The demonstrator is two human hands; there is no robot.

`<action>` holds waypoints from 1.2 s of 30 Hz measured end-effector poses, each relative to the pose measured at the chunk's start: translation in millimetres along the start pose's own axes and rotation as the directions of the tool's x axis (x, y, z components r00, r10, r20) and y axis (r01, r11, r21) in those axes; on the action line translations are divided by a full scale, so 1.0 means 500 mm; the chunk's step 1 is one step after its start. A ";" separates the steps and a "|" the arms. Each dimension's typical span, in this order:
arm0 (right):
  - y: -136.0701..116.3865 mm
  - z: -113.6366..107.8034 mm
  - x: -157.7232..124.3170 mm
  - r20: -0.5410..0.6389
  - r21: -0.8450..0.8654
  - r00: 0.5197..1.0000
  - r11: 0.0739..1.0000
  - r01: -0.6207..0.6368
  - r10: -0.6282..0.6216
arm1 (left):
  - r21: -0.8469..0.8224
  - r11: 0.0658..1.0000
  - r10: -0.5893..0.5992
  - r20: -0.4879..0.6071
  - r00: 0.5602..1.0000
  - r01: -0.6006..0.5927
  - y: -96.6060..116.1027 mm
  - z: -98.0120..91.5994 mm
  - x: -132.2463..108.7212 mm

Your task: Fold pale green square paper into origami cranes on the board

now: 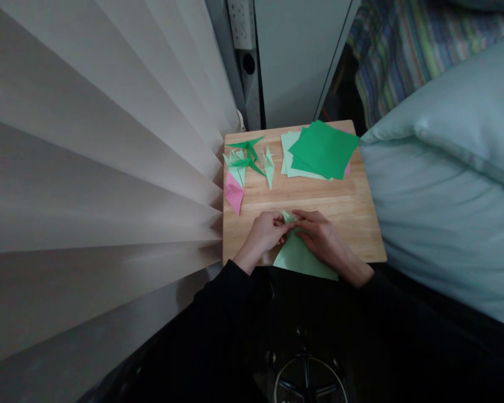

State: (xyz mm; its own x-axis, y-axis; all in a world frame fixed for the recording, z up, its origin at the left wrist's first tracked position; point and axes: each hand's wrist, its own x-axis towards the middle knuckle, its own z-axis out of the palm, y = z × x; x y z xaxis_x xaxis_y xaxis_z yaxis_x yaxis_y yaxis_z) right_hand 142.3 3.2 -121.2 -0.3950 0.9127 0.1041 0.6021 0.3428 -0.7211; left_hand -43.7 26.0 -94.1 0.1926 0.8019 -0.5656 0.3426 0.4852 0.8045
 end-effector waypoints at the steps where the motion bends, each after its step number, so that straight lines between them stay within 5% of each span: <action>1: -0.001 -0.002 0.001 0.003 0.060 0.999 0.998 -0.036 0.036 | 0.041 0.999 0.023 -0.010 1.000 -0.022 -0.002 -0.001 0.001; 4: -0.010 -0.017 0.009 0.078 0.287 0.975 0.932 -0.222 0.208 | 0.109 0.983 0.151 -0.033 0.988 -0.146 -0.004 -0.008 0.003; 6: -0.022 -0.031 0.017 0.149 0.471 0.933 0.806 -0.358 0.328 | 0.055 0.976 0.212 -0.014 0.977 -0.211 0.002 -0.013 0.003; 9: -0.041 -0.054 0.029 0.173 0.647 0.912 0.655 -0.391 0.373 | -0.109 0.975 0.201 0.038 0.979 -0.196 0.018 -0.016 -0.002; 13: -0.059 -0.078 0.037 0.211 0.696 0.879 0.566 -0.442 0.427 | -0.260 0.945 0.223 0.060 0.973 -0.201 0.038 -0.015 -0.013; 26: -0.070 -0.077 0.024 0.248 0.577 0.929 0.728 -0.371 0.276 | -0.275 0.925 0.213 -0.200 0.956 -0.263 0.047 0.004 -0.034; 32: -0.063 -0.070 0.020 0.282 0.557 0.921 0.736 -0.384 0.268 | -0.296 0.925 0.188 -0.188 0.964 -0.238 0.045 0.002 -0.037; 36: -0.060 -0.065 0.021 0.281 0.597 0.910 0.687 -0.414 0.305 | -0.250 0.946 0.192 -0.087 0.978 -0.208 0.040 0.002 -0.029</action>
State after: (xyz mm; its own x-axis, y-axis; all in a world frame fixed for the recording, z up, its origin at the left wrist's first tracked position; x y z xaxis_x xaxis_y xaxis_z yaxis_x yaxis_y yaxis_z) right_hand 142.7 9.7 -76.3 -0.3706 0.8729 -0.3174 0.1625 -0.2756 -0.9474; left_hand -38.8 23.7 -69.9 0.1736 0.9074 -0.3828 0.0541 0.3793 0.9237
